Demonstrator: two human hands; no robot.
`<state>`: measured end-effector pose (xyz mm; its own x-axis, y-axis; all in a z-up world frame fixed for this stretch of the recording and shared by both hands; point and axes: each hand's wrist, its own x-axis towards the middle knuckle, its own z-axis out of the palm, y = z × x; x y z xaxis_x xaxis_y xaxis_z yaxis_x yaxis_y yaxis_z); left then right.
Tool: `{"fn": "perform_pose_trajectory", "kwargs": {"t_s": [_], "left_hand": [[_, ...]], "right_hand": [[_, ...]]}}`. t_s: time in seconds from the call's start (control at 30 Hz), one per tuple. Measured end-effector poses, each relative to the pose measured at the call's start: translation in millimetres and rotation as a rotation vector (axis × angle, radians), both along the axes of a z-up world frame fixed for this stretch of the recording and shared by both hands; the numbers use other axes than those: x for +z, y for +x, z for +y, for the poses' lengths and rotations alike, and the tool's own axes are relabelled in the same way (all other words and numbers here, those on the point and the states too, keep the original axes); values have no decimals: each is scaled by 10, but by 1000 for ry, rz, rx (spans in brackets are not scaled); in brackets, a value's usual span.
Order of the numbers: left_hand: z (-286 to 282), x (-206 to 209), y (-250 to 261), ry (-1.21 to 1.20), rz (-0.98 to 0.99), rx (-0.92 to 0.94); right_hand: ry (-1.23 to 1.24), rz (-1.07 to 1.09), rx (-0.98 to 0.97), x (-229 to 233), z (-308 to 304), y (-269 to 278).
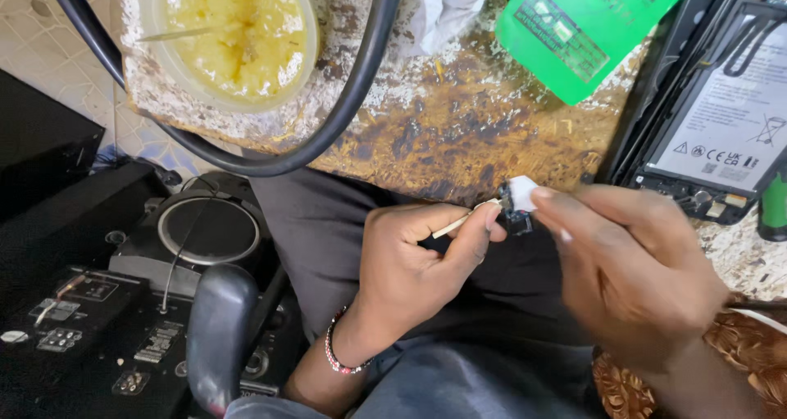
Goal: The person cleans a small electronic component with a tissue and a toothbrush, then uses a multimeter to test the component's electrical continuity.
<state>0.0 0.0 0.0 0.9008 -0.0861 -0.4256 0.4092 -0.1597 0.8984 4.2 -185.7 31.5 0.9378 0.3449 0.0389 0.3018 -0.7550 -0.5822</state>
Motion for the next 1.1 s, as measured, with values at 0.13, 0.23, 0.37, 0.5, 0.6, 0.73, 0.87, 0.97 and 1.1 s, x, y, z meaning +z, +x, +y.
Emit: {"fn": "perform_pose_trajectory", "kwargs": {"t_s": [0.13,0.23,0.37,0.5,0.6,0.73,0.87,0.97,1.1], "left_hand": [[-21,-19,-42,22,-32,21],[-15,-19,-1,12,-36,7],[-16,-24,-10,38,-39,2],[-5,-26,-16,39,-53,-10],[-1,-29,-21,12,-30,-7],[-3,-5,-19,11,-46,-10],[7,-21,3,-7,-35,-22],[6,8,-42,-8,6,-3],[11,2,-32,-28,6,17]], "right_hand": [[-102,-112,-94,-67,4,-91],[-80,-147,-22,-87,67,-43],[-51,-116,166,-176,25,-72],[34,-13,106,-92,34,35],[40,-31,-19,-50,59,-31],[-7,-95,130,-91,76,-5],[39,-60,109,-84,62,8],[44,-29,58,-46,29,-50],[36,-23,-242,90,-35,-209]]}}
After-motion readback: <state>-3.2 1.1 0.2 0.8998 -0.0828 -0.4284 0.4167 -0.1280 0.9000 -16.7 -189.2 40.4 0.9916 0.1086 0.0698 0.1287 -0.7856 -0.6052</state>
